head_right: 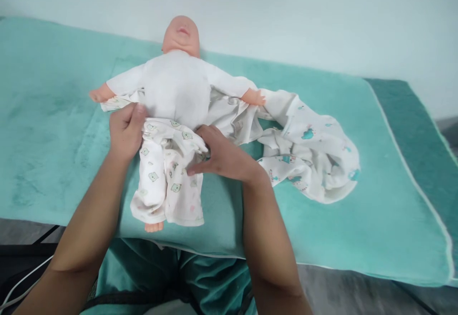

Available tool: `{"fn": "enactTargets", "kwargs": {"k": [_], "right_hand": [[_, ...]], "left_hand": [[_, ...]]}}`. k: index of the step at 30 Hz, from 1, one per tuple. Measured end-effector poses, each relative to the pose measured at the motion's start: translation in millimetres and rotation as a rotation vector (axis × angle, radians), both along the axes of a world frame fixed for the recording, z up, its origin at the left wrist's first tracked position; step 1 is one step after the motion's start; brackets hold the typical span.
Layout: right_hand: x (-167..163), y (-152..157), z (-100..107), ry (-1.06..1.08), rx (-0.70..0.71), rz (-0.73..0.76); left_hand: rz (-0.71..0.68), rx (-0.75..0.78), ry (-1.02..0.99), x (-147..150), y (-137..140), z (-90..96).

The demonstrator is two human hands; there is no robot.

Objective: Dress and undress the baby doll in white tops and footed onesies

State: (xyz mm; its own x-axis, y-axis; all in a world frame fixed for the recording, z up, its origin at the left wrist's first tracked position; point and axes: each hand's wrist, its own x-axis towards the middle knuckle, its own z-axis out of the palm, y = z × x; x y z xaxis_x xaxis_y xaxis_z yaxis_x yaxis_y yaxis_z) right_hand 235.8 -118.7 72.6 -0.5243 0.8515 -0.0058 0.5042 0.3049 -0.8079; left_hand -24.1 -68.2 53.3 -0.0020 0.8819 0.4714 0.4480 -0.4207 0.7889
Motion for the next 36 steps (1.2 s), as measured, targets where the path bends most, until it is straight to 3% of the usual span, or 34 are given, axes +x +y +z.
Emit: {"fn": "enactTargets", "kwargs": {"k": [7, 11, 17, 22, 29, 33, 36], "right_hand": [[-3, -12, -7, -0.002, 0.144, -0.061], [-5, -11, -7, 0.025, 0.203, -0.049], [-6, -13, -10, 0.047, 0.235, -0.041], [-11, -14, -8, 0.024, 0.237, -0.088], [-29, -13, -17, 0.040, 0.301, -0.370], [-30, -11, -22, 0.053, 0.287, -0.410], [-23, -10, -21, 0.078, 0.201, -0.348]], "left_hand": [[-0.406, -0.253, 0.141, -35, -14, 8.9], [-0.480, -0.288, 0.202, -46, -21, 8.3], [-0.447, -0.173, 0.182, -37, -25, 10.9], [-0.319, -0.056, 0.140, -26, -27, 3.7], [-0.086, 0.228, 0.113, -14, -21, -20.5], [0.003, 0.110, 0.111, -13, -23, -19.4], [-0.033, -0.030, 0.119, -14, -26, -10.6]]}}
